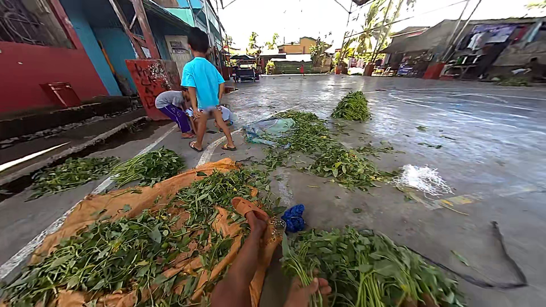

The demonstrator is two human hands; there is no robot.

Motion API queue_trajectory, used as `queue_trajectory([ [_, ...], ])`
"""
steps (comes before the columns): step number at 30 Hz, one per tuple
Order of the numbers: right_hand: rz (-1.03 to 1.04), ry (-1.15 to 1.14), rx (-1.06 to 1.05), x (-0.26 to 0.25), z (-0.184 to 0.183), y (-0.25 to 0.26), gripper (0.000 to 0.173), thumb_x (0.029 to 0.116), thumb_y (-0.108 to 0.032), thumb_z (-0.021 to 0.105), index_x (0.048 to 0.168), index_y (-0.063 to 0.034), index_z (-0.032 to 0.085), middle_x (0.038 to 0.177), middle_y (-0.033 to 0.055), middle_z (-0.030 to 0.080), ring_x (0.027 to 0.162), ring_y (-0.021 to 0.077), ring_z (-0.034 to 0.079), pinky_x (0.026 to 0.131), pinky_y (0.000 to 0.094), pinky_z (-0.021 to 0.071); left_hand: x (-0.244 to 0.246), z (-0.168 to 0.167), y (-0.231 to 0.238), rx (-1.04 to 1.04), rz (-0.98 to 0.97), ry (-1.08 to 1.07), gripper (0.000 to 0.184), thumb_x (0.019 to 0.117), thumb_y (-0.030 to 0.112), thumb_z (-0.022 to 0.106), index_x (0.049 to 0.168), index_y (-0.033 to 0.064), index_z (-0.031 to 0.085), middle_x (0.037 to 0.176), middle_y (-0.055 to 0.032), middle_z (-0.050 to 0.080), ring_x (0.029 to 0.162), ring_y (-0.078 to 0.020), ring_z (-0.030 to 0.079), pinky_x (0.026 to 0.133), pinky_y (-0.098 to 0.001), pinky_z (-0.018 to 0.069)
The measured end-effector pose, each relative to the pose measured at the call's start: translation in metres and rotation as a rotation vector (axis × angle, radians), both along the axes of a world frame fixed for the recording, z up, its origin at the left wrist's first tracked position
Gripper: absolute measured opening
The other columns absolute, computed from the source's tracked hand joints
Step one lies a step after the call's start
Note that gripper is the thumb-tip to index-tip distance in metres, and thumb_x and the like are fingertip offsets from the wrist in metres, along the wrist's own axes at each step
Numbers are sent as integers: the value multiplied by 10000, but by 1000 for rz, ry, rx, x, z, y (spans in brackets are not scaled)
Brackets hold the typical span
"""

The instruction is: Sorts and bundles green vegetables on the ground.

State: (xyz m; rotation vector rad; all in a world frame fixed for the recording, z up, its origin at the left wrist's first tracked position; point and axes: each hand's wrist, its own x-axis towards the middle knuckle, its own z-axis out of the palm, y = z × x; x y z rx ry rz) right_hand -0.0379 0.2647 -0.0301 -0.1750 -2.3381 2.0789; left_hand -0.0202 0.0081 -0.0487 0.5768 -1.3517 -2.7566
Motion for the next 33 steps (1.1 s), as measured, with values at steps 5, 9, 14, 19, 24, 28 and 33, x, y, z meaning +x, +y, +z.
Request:
queue_trajectory([
  [5, -328, -205, -399, 10, -36, -2, 311, 1054, -34, 500, 1353, 50, 487, 971, 100, 677, 744, 118, 650, 671, 267, 553, 27, -5, 29, 75, -94, -146, 159, 1051, -1, 470, 1196, 20, 532, 941, -120, 702, 803, -255, 718, 740, -431, 619],
  [9, -223, -108, -332, 34, -34, -19, 290, 953, 51, 625, 1222, 59, 517, 969, 124, 698, 788, 144, 682, 702, 281, 573, 25, 0, 40, -39, -171, -151, 171, 1038, -25, 480, 1190, 3, 555, 878, -96, 689, 669, -160, 668, 623, -291, 583],
  [14, -80, -118, -170, 54, -46, -40, 323, 874, 36, 709, 1158, 66, 558, 990, 122, 644, 834, 145, 648, 738, 293, 565, 18, 7, 55, -90, -218, -115, 188, 997, -76, 543, 1174, -11, 552, 948, -125, 716, 785, -204, 722, 679, -315, 614],
  [19, 92, -126, 194, 63, -62, -54, 357, 921, -65, 678, 1237, 49, 553, 1057, 153, 701, 985, 231, 695, 904, 405, 562, 23, -1, 69, -386, -348, -128, 309, 935, 11, 701, 1202, -25, 549, 1002, -116, 653, 846, -170, 676, 715, -313, 597],
  [24, 200, -24, 236, 73, -71, -62, 377, 891, -89, 703, 1230, 39, 597, 1107, 161, 700, 991, 208, 708, 891, 359, 586, 26, -29, 72, -458, -190, -161, 346, 883, 16, 763, 1175, -69, 597, 1013, -151, 671, 886, -162, 665, 786, -314, 573],
  [28, 156, -171, -171, 71, -66, -61, 275, 965, -133, 632, 1174, 31, 559, 1023, 96, 658, 904, 134, 661, 815, 296, 557, 30, -30, 61, -319, -172, -197, 210, 901, -47, 716, 1085, -59, 615, 886, -111, 684, 746, -142, 674, 683, -285, 591],
  [33, -18, -388, -359, 64, -55, -57, 423, 1050, -135, 544, 1384, 77, 392, 1053, 187, 631, 856, 216, 661, 752, 392, 569, 40, -29, 64, -279, -297, -187, 264, 889, -53, 717, 1131, -52, 612, 900, -90, 683, 747, -137, 665, 692, -301, 585],
])
